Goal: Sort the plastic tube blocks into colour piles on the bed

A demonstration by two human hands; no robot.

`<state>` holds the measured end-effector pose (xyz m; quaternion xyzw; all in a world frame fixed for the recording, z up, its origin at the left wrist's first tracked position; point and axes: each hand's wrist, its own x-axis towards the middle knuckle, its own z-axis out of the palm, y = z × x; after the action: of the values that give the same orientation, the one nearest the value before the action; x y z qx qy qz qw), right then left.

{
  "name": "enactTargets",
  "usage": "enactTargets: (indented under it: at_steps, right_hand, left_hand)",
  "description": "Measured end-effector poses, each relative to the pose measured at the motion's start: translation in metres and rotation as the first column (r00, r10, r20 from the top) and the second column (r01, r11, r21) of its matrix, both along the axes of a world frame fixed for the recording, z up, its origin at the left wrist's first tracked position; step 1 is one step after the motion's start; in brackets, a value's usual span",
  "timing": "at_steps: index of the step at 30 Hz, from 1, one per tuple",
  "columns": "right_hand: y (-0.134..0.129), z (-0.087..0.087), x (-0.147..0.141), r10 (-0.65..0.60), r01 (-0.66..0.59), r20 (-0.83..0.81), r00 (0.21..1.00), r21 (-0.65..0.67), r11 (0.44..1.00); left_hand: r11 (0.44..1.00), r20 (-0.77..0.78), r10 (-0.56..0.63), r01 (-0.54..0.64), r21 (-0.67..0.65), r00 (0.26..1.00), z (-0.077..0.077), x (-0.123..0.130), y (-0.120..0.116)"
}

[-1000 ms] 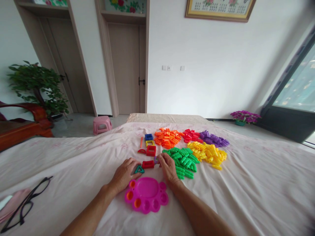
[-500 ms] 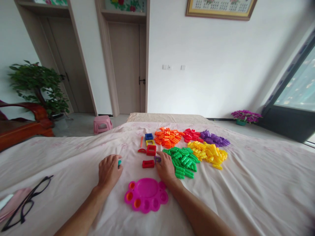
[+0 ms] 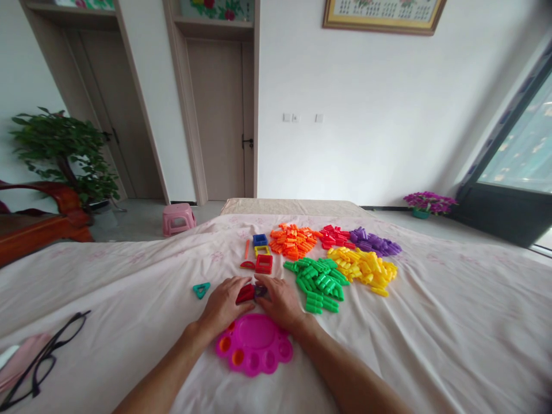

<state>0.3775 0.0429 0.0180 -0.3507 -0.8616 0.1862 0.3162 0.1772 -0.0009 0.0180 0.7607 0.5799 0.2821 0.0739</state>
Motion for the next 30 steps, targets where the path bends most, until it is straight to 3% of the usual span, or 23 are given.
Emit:
enactTargets:
  at_steps: [3,6,12,15,18,25,28,30]
  right_hand:
    - [0.004,-0.006,0.000,0.104,-0.108,-0.091,0.990,-0.042,0.993]
    - [0.004,-0.008,0.000,0.131,-0.136,-0.124,0.984,-0.038,0.990]
    - [0.003,-0.006,0.000,-0.002,-0.001,-0.108,0.994,-0.022,1.000]
    - [0.007,-0.010,0.000,-0.062,0.057,-0.131,0.989,-0.042,0.998]
    - [0.012,-0.013,0.001,-0.103,0.096,-0.155,0.982,-0.052,0.994]
    - [0.011,-0.010,0.001,-0.109,0.100,-0.156,0.982,-0.064,0.993]
    - [0.009,-0.007,0.001,-0.107,0.097,-0.164,0.981,-0.069,0.993]
    - [0.009,-0.006,0.001,-0.115,0.106,-0.174,0.978,-0.063,0.992]
  left_hand:
    - [0.999,-0.032,-0.002,0.000,-0.035,0.999,0.005,0.002,0.000]
    - [0.999,-0.052,-0.024,0.022,-0.044,0.998,0.006,0.003,-0.001]
    - [0.999,-0.099,-0.041,0.041,0.001,0.994,0.004,-0.004,-0.001]
    - [0.997,-0.113,0.028,-0.020,0.073,0.993,-0.001,-0.015,0.000]
    - [0.975,-0.122,0.179,-0.159,0.155,0.976,-0.005,-0.032,0.001]
    - [0.902,-0.245,0.416,-0.362,0.237,0.876,-0.002,-0.063,-0.005]
    - [0.905,-0.265,0.411,-0.355,0.234,0.872,0.001,-0.058,-0.007]
    - [0.934,-0.263,0.328,-0.271,0.232,0.907,0.003,-0.048,-0.006]
